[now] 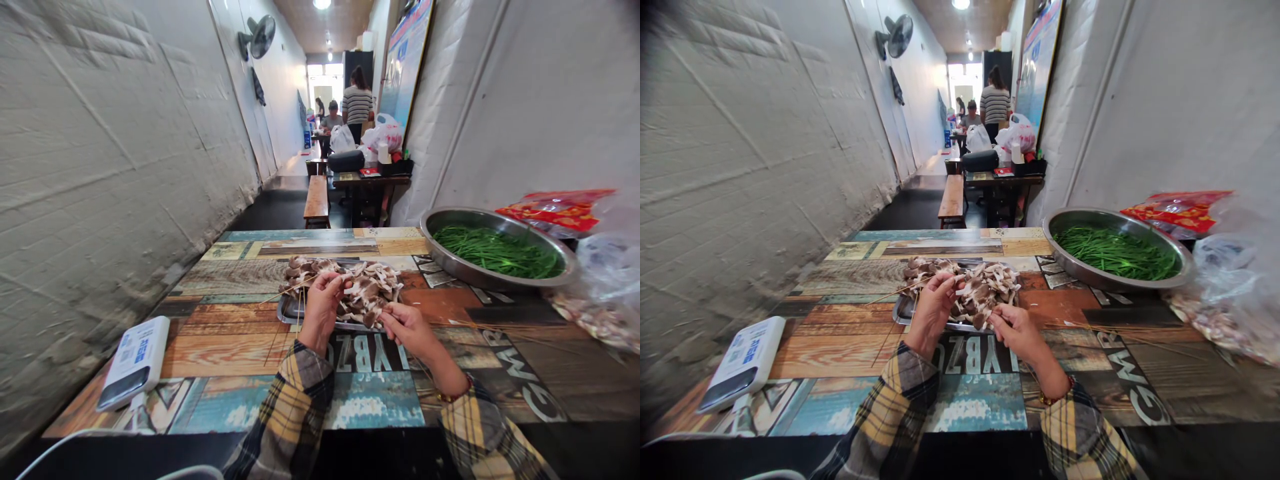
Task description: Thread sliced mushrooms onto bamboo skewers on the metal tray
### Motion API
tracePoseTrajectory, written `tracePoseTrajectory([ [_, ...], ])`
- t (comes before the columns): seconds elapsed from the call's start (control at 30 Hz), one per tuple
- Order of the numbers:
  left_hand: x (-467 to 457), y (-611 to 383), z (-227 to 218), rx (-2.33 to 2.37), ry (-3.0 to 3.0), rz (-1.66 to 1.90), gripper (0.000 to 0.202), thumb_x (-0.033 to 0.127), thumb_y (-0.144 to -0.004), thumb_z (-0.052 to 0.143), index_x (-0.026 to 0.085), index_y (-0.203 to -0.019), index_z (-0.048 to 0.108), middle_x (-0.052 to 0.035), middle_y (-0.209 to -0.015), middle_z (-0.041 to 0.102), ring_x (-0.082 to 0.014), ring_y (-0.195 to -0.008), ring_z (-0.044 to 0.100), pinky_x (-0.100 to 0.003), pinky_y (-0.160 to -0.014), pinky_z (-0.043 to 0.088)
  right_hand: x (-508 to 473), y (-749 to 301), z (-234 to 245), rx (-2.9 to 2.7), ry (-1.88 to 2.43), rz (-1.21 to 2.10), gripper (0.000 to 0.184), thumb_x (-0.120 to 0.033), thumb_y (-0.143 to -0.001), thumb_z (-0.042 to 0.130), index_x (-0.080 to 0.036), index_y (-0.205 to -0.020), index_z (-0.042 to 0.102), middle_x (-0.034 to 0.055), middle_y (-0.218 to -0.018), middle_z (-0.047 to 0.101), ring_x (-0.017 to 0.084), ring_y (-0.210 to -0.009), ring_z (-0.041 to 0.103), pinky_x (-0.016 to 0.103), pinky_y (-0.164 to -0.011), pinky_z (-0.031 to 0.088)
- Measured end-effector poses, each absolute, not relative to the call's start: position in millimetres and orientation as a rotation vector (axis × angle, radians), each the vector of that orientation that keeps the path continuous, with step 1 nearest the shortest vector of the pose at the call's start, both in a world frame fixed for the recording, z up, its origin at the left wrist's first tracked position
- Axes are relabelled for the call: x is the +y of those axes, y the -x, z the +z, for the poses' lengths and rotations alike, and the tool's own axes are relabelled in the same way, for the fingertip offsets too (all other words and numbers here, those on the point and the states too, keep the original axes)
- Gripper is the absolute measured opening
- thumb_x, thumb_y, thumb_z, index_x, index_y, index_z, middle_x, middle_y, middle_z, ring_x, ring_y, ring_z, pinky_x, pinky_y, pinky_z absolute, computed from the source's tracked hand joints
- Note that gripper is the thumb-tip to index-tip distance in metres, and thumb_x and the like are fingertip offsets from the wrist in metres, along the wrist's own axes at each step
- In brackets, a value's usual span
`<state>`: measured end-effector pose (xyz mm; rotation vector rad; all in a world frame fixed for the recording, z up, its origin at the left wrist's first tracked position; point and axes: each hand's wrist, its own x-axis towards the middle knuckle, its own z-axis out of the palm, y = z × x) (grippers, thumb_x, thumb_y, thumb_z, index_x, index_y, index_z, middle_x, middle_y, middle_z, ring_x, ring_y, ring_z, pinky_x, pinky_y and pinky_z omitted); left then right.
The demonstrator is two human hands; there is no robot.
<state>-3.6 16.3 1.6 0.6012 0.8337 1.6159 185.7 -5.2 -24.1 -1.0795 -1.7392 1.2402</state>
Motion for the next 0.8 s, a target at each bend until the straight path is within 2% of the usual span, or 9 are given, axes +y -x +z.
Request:
tracePoseTrajectory([
  [0.2, 13.6, 0.1, 4.3, 0.858, -0.618, 1.586, 0.031, 0.024, -0.056, 0.082, 0.015, -0.076, 0.059, 0.0015, -0.071, 0.065, -0.0108, -0.064, 0.062, -0.022, -0.061, 0.048, -4.4, -183.9, -24.9, -1.735, 1.104, 1.208, 0.034, -0.047, -0.086, 0.051, -0.019, -0.067, 0.053, -0.0053, -0.046, 0.048, 0.007, -0.037, 0.039, 0.02, -0.039, 0.029],
  [0.53, 16.0, -0.1, 0.4, 0.919, -0.701, 1.573, 0.027, 0.028, -0.058, 0.081, 0.014, -0.075, 0.066, -0.0004, -0.072, 0.064, -0.0108, -0.068, 0.06, -0.02, -0.057, 0.044, -3.0, -184.9, -26.7, -1.756, 1.107, 1.178, 0.032, -0.045, -0.087, 0.05, -0.018, -0.069, 0.055, -0.0055, -0.046, 0.048, 0.008, -0.037, 0.039, 0.02, -0.039, 0.03],
  [0.8, 19.7, 1.7, -7.4, 0.976, -0.833, 1.599, 0.02, 0.027, -0.062, 0.077, 0.015, -0.075, 0.069, -0.0007, -0.074, 0.064, -0.0089, -0.065, 0.055, -0.021, -0.06, 0.041, -3.6, -185.0, -25.7, -1.766, 1.114, 1.176, 0.032, -0.043, -0.087, 0.052, -0.019, -0.067, 0.055, -0.0057, -0.046, 0.048, 0.007, -0.037, 0.039, 0.02, -0.039, 0.029],
])
